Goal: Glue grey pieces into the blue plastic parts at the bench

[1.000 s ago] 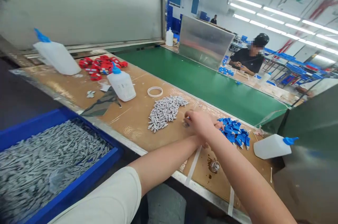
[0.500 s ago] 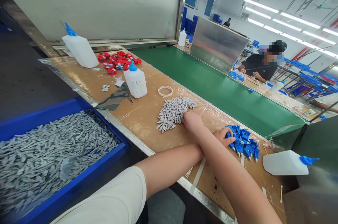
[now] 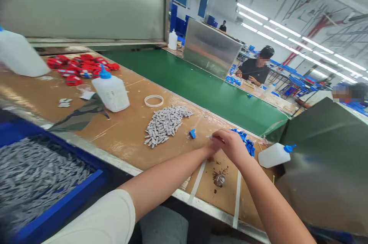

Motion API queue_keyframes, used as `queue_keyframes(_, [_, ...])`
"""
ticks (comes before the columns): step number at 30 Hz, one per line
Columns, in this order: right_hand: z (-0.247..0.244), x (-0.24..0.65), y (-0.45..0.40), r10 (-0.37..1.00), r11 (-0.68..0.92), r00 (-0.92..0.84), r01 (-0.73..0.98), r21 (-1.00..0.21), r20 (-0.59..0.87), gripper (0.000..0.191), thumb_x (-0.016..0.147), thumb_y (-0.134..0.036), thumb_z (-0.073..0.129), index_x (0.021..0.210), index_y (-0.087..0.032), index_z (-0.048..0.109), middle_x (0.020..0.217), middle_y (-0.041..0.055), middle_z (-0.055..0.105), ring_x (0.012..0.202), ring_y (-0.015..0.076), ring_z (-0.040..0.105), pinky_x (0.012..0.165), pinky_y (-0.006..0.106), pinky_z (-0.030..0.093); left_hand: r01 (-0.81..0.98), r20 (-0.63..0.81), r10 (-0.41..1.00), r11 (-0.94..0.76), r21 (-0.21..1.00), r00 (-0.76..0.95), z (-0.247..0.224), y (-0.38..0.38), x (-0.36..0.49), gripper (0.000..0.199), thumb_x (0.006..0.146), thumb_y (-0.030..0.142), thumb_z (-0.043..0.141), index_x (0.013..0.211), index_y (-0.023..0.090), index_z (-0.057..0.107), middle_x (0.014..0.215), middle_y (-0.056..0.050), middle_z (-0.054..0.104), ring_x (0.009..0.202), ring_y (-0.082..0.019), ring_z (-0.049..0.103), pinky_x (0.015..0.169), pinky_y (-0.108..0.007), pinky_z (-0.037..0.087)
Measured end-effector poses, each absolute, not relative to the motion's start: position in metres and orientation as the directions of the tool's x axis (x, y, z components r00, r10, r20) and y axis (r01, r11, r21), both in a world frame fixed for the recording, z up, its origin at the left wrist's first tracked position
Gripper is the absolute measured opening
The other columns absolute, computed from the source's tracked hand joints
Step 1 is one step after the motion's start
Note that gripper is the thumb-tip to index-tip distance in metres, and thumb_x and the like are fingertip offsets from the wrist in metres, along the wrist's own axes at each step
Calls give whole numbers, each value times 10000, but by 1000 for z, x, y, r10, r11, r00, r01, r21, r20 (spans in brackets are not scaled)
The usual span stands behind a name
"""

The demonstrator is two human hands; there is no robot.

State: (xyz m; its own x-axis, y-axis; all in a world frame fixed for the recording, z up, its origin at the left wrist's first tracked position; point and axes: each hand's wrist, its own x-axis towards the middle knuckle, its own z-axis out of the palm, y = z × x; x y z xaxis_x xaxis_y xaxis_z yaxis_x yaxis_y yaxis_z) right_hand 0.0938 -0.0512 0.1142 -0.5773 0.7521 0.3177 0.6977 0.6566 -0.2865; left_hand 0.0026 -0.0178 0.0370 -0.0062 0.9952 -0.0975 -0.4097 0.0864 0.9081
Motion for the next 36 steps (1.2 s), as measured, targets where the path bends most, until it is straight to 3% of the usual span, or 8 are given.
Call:
queue_keyframes(3, [121, 138, -86, 721, 692, -616, 668, -273, 317, 263, 1059, -398, 560, 1022, -240, 767, 959, 84, 755, 839, 200, 706, 764, 301, 553, -436, -21, 951, 161, 885, 309, 28, -14, -2, 382, 994, 429, 590, 702, 196, 671, 534, 33, 427, 462, -142, 395, 413, -240, 374])
queue_keyframes(7, [115, 169, -122, 726, 686, -659, 670, -283, 199, 311, 1084, -398, 510, 1045, -245, 777, 959, 90, 746, 850, 193, 713, 750, 292, 558, -495, 24, 808, 337, 801, 589, 11, -9, 1, 342, 912, 541, 586, 948, 206, 645, 629, 33, 539, 393, -87, 287, 370, -190, 162])
queue_keyframes(13, [91, 180, -142, 682, 720, -723, 639, -271, 107, 332, 1103, -290, 453, 1081, -225, 777, 979, 96, 735, 877, 186, 700, 747, 280, 538, -519, 190, 798, 172, 837, 571, 7, -10, 6, 548, 794, 646, 781, 969, 189, 533, 965, -95, 746, 540, -88, 513, 416, -181, 252])
queue_keyframes(19, [88, 173, -143, 631, 763, -775, 612, -206, 36, 410, 1105, -197, 352, 1148, -211, 760, 1012, 109, 722, 897, 199, 680, 775, 300, 545, -393, 199, 792, 56, 918, 577, 1, -8, 4, 446, 833, 594, 732, 975, 212, 549, 672, 12, 662, 436, -92, 418, 444, -210, 257])
queue_keyframes(24, [92, 174, -145, 584, 800, -812, 572, -180, 14, 412, 1090, -151, 344, 1192, -191, 741, 1019, 119, 717, 917, 210, 674, 798, 324, 555, -268, 294, 749, -161, 950, 593, -2, -6, 4, 415, 849, 580, 663, 834, 167, 698, 691, -12, 610, 591, -134, 508, 547, -245, 365])
queue_keyframes(29, [84, 186, -147, 731, 682, -622, 643, -349, 282, 241, 1065, -218, 535, 1122, -246, 767, 973, 78, 721, 860, 178, 698, 734, 281, 563, -119, 131, 768, -72, 990, 627, -4, -10, 3, 438, 841, 624, 657, 806, 202, 547, 586, 39, 533, 527, -142, 487, 545, -268, 374])
queue_keyframes(33, [72, 183, -148, 811, 550, -301, 684, -480, 502, 111, 987, -209, 685, 1017, -247, 785, 930, 51, 734, 822, 174, 707, 732, 285, 577, 33, 149, 797, -207, 978, 586, -4, -15, 2, 443, 959, 597, 472, 732, 217, 446, 577, 40, 466, 570, -152, 457, 591, -291, 353])
queue_keyframes(36, [61, 177, -146, 827, 456, -91, 687, -566, 555, 82, 958, -213, 722, 968, -247, 796, 904, 41, 741, 810, 174, 703, 729, 292, 589, 117, 189, 815, -298, 947, 548, -5, -16, 2, 433, 994, 550, 407, 722, 213, 424, 666, 23, 476, 674, -168, 469, 646, -306, 338])
